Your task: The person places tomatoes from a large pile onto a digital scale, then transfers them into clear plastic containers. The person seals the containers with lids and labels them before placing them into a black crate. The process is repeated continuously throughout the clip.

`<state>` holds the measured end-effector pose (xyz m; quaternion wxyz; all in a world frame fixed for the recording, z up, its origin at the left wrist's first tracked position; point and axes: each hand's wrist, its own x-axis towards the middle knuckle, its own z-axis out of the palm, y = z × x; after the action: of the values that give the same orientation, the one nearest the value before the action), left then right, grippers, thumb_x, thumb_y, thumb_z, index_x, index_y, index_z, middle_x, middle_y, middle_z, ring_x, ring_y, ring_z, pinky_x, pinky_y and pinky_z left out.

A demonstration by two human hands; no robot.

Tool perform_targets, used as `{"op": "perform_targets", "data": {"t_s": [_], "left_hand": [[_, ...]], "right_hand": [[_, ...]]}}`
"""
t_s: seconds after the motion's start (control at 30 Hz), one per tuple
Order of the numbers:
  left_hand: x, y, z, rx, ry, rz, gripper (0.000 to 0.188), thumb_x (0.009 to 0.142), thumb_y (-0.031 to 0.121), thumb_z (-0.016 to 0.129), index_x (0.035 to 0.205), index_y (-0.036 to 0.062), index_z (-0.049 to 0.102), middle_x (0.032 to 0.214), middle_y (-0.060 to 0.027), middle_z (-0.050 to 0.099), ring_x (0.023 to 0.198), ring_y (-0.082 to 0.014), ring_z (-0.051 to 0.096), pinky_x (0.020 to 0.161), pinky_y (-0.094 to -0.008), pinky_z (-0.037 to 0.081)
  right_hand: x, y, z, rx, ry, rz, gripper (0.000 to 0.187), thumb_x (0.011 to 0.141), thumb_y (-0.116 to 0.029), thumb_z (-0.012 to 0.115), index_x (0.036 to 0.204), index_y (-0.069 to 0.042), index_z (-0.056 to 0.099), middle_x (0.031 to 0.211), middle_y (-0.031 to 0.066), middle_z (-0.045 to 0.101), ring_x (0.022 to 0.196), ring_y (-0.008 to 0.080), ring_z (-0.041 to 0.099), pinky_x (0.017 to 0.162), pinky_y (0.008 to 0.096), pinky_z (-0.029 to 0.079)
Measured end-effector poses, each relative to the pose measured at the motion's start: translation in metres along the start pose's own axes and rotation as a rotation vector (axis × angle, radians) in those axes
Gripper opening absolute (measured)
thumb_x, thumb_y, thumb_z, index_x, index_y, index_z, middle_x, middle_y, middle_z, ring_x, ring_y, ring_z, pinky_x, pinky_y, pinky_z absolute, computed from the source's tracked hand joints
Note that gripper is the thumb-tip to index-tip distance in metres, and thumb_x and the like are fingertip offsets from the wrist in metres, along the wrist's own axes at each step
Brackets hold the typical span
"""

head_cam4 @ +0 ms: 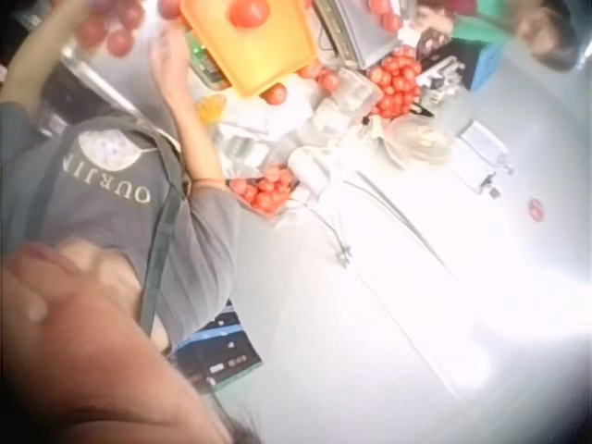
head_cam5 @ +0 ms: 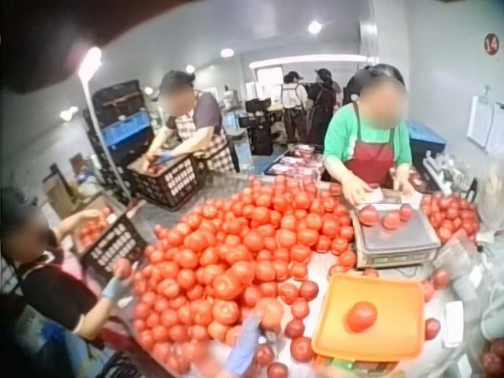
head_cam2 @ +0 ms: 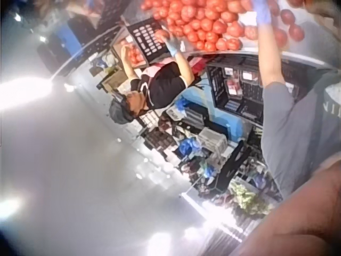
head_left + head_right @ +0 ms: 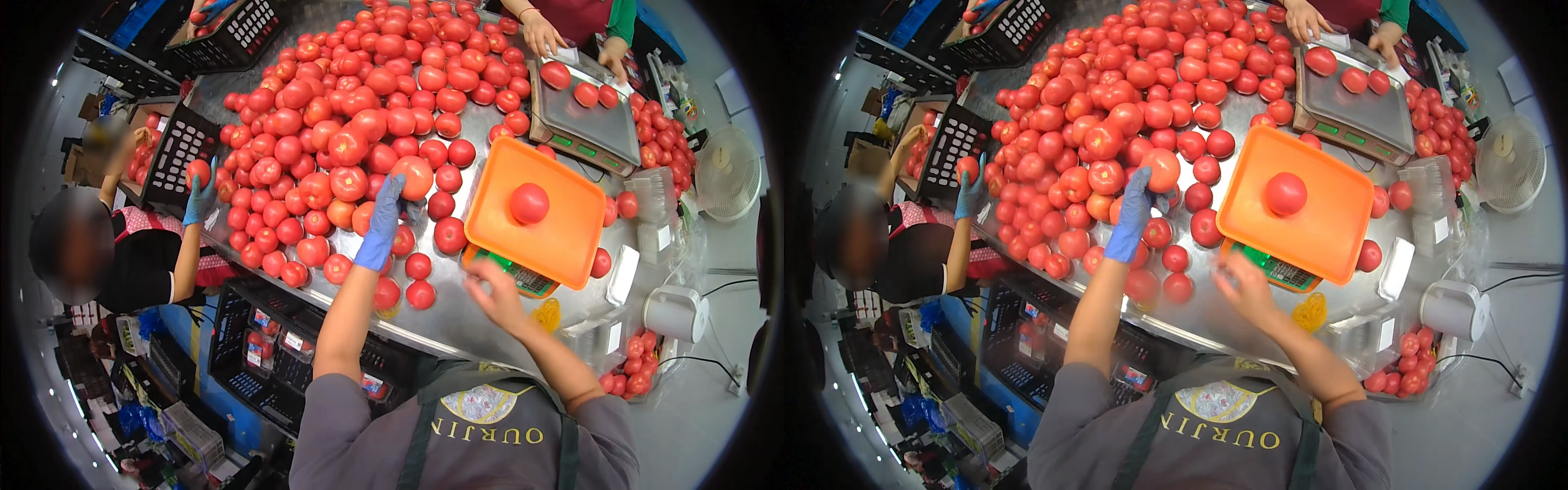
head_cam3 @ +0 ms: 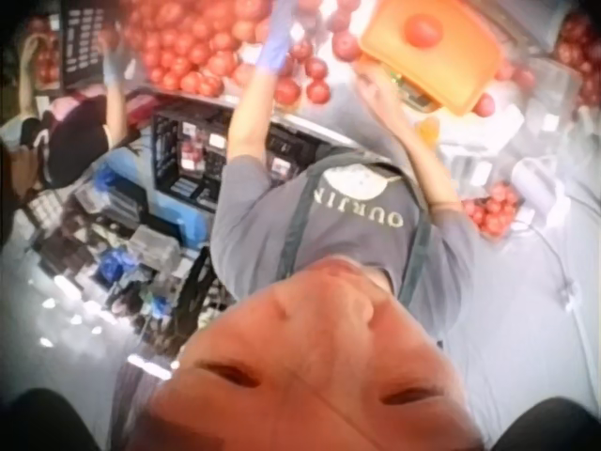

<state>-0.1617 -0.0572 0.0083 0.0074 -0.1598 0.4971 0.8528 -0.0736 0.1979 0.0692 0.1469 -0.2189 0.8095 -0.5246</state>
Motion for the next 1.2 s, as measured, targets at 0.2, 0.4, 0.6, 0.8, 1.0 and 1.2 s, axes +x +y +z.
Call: {"op": "perform_targets", "data": {"t_s": [0.2, 0.4, 0.6, 0.8, 1.0, 1.2], "left_hand": [[-0.064, -0.007, 0.051, -0.091, -0.247, -0.199, 0.064, 0.094, 0.050, 0.051, 0.138, 0.0027, 0.043, 0.127, -0.0089, 0.056, 0.108, -0.0226, 0.060, 0.093, -0.0329, 0.050], [0.040, -0.001, 0.025, 0.762, -0.033, 0.446, 0.049, 0.089, 0.024, 0.064, 0.132, 0.0063, 0.052, 0.113, -0.0127, 0.062, 0.097, -0.0209, 0.062, 0.084, -0.0327, 0.050], [0.113, -0.002, 0.047, 1.845, -0.194, 0.799, 0.061, 0.078, 0.005, 0.057, 0.136, 0.0190, 0.047, 0.127, -0.0136, 0.054, 0.113, -0.0323, 0.055, 0.091, -0.0434, 0.046], [0.129, -0.012, 0.037, 1.978, -0.273, 0.617, 0.025, 0.090, 0.011, 0.043, 0.111, 0.0114, 0.057, 0.095, -0.0194, 0.061, 0.079, -0.0363, 0.064, 0.064, -0.0480, 0.050], [0.076, -0.001, 0.062, 0.844, 0.184, 0.783, 0.068, 0.063, 0.011, 0.081, 0.124, 0.0071, 0.050, 0.120, -0.0134, 0.051, 0.113, -0.0279, 0.051, 0.099, -0.0365, 0.043], [-0.042, -0.005, 0.146, 0.878, -0.374, 0.745, 0.077, 0.065, 0.020, 0.084, 0.133, 0.0108, 0.049, 0.133, -0.0115, 0.048, 0.119, -0.0282, 0.048, 0.103, -0.0394, 0.039]], "right_hand": [[0.071, -0.042, -0.005, 0.005, 0.252, -0.342, 0.070, 0.075, -0.016, 0.077, 0.134, -0.006, 0.041, 0.127, 0.0194, 0.045, 0.120, 0.0362, 0.045, 0.101, 0.0439, 0.039], [0.051, 0.003, -0.106, -0.368, 0.690, 0.032, 0.070, 0.067, -0.018, 0.082, 0.127, -0.006, 0.047, 0.118, 0.0181, 0.051, 0.112, 0.0359, 0.052, 0.097, 0.0435, 0.043], [0.040, 0.058, -0.149, -0.769, 0.347, 0.143, 0.071, 0.071, -0.024, 0.079, 0.132, -0.010, 0.046, 0.125, 0.0179, 0.052, 0.114, 0.0376, 0.050, 0.100, 0.0462, 0.040], [0.001, 0.063, -0.151, -0.543, 0.435, 0.068, 0.071, 0.075, -0.024, 0.076, 0.137, -0.011, 0.043, 0.132, 0.0180, 0.049, 0.122, 0.0361, 0.047, 0.102, 0.0440, 0.039], [-0.098, 0.174, -0.234, -0.720, 0.933, 0.384, 0.047, 0.080, -0.013, 0.068, 0.124, -0.003, 0.053, 0.118, 0.0178, 0.057, 0.107, 0.0347, 0.056, 0.091, 0.0403, 0.045], [-0.176, 0.250, -0.259, -0.926, 0.710, 0.877, 0.017, 0.083, -0.014, 0.064, 0.096, -0.002, 0.064, 0.097, 0.0176, 0.064, 0.093, 0.0368, 0.062, 0.081, 0.0448, 0.049]]}}
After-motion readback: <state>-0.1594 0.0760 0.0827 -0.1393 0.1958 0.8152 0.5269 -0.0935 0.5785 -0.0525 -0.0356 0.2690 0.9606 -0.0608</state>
